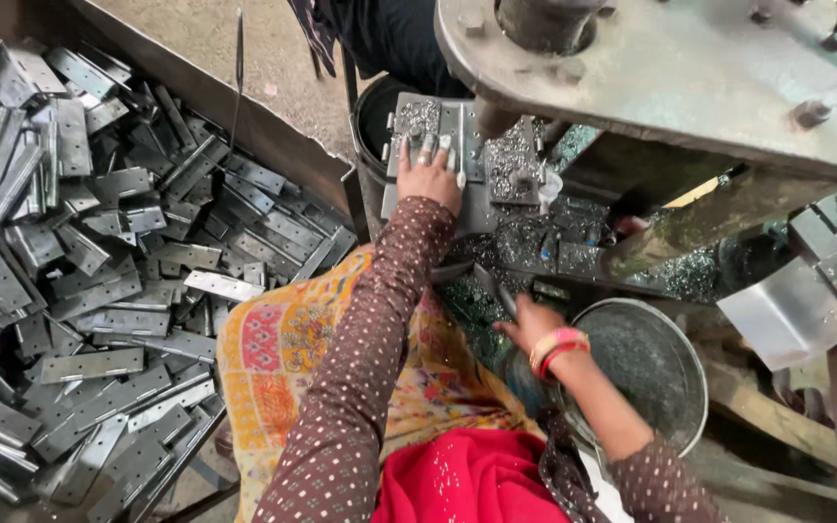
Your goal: The person sits on the floor and repeatedly picks up metal hinge pieces from a nearby bin, places them into a press machine, and operates the lever to process them. The person then removes the processed pieces and drops them into a collection bin.
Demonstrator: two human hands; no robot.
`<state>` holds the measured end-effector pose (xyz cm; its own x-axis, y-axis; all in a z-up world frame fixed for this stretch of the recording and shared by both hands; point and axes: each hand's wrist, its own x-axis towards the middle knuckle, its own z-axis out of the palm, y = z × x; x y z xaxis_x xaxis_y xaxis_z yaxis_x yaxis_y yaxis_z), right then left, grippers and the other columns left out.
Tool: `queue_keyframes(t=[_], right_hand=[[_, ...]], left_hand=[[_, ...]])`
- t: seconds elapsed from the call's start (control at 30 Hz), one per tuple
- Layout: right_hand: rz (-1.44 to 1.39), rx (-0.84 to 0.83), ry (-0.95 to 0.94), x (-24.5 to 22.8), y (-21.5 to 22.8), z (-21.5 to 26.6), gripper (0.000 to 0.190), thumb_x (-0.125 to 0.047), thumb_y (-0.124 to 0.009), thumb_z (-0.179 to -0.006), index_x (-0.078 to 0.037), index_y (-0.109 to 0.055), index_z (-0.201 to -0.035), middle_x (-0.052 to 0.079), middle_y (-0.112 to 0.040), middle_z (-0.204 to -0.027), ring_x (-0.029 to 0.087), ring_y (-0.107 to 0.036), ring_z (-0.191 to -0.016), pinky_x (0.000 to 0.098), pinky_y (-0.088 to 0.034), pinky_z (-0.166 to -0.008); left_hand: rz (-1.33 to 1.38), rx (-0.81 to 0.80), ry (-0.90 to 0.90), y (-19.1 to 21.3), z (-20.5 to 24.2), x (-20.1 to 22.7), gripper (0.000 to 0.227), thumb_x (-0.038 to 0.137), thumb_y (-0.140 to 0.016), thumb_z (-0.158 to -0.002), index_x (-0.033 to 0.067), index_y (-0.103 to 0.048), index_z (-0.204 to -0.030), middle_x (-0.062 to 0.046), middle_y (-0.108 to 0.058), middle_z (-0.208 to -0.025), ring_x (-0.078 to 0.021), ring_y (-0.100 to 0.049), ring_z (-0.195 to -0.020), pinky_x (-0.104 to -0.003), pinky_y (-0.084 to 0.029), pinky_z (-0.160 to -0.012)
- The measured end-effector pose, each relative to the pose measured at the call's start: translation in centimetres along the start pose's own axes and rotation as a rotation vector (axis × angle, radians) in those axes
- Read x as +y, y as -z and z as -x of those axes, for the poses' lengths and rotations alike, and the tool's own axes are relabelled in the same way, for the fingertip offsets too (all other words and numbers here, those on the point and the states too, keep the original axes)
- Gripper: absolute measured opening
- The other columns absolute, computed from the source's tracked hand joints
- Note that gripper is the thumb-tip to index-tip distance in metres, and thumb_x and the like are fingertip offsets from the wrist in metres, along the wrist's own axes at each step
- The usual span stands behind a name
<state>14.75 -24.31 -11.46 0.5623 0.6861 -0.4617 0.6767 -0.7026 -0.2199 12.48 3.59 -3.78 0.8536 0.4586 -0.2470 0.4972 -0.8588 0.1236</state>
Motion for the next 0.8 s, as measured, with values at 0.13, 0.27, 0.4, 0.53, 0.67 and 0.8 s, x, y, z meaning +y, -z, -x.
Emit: queue_keyframes(t=[0.13,0.27,0.4,0.53,0.67,0.8], right_hand=[[0.042,-0.014,-0.009,0.6,1.1,-1.0,0.053,-0.048,-0.069,-0.090,0.001,-0.058,-0.108,0.027,-0.071,-0.090,0.044,-0.071,-0.087,0.0518,-0.055,-0.079],[-0.053,0.032,-0.102,1.3,-4.2,0.1,0.048,-0.045,-0.065,-0.094,0.000,-0.058,-0.110,0.028,-0.071,-0.089,0.046,-0.069,-0.086,0.0554,-0.053,-0.077],[-0.140,0.255,-0.037,2.4,-10.2,-0.6,0.057,-0.042,-0.059,-0.095,0.002,-0.050,-0.130,0.031,-0.069,-0.087,0.049,-0.068,-0.079,0.0565,-0.053,-0.071],[-0.131,0.094,-0.048,2.9,-8.0,-1.0,0.055,-0.049,-0.062,-0.092,0.001,-0.056,-0.114,0.026,-0.070,-0.088,0.044,-0.070,-0.082,0.0527,-0.056,-0.074],[-0.102,0.187,-0.112,0.5,-0.2,0.8,0.050,-0.051,-0.065,-0.094,-0.009,-0.060,-0.120,0.017,-0.075,-0.096,0.036,-0.072,-0.090,0.0477,-0.056,-0.081],[-0.368,0.563,0.055,-2.4,4.3,2.7,0.044,-0.030,-0.074,-0.088,-0.007,-0.060,-0.123,0.015,-0.060,-0.123,0.026,-0.071,-0.093,0.0399,-0.059,-0.078]], left_hand=[[0.000,-0.011,0.031,0.2,-1.1,-0.7,0.032,0.032,-0.047,-0.103,0.0205,-0.076,-0.110,-0.002,-0.024,-0.167,-0.0273,-0.012,-0.156,-0.057,0.012,-0.120],[0.027,0.051,0.041,0.3,-2.5,-1.0,0.036,0.034,-0.043,-0.106,0.0196,-0.074,-0.115,0.000,-0.029,-0.165,-0.0255,-0.016,-0.156,-0.058,0.011,-0.122],[0.029,0.061,0.041,-0.4,-2.4,-1.1,0.034,0.024,-0.045,-0.100,0.0222,-0.072,-0.120,-0.001,-0.031,-0.163,-0.0248,-0.019,-0.154,-0.057,0.011,-0.122],[0.059,0.071,0.027,-0.5,-2.1,-1.0,0.034,0.024,-0.043,-0.101,0.0215,-0.073,-0.116,0.000,-0.029,-0.165,-0.0241,-0.018,-0.154,-0.055,0.009,-0.122],[0.000,0.037,-0.026,-0.2,-0.5,-0.8,0.034,0.027,-0.042,-0.103,0.0197,-0.073,-0.115,-0.001,-0.029,-0.164,-0.0226,-0.016,-0.154,-0.054,0.008,-0.121],[-0.100,0.041,-0.076,-2.4,6.0,1.6,0.036,0.033,-0.041,-0.104,0.0197,-0.072,-0.115,-0.005,-0.034,-0.160,-0.0216,-0.020,-0.152,-0.051,0.002,-0.123]])
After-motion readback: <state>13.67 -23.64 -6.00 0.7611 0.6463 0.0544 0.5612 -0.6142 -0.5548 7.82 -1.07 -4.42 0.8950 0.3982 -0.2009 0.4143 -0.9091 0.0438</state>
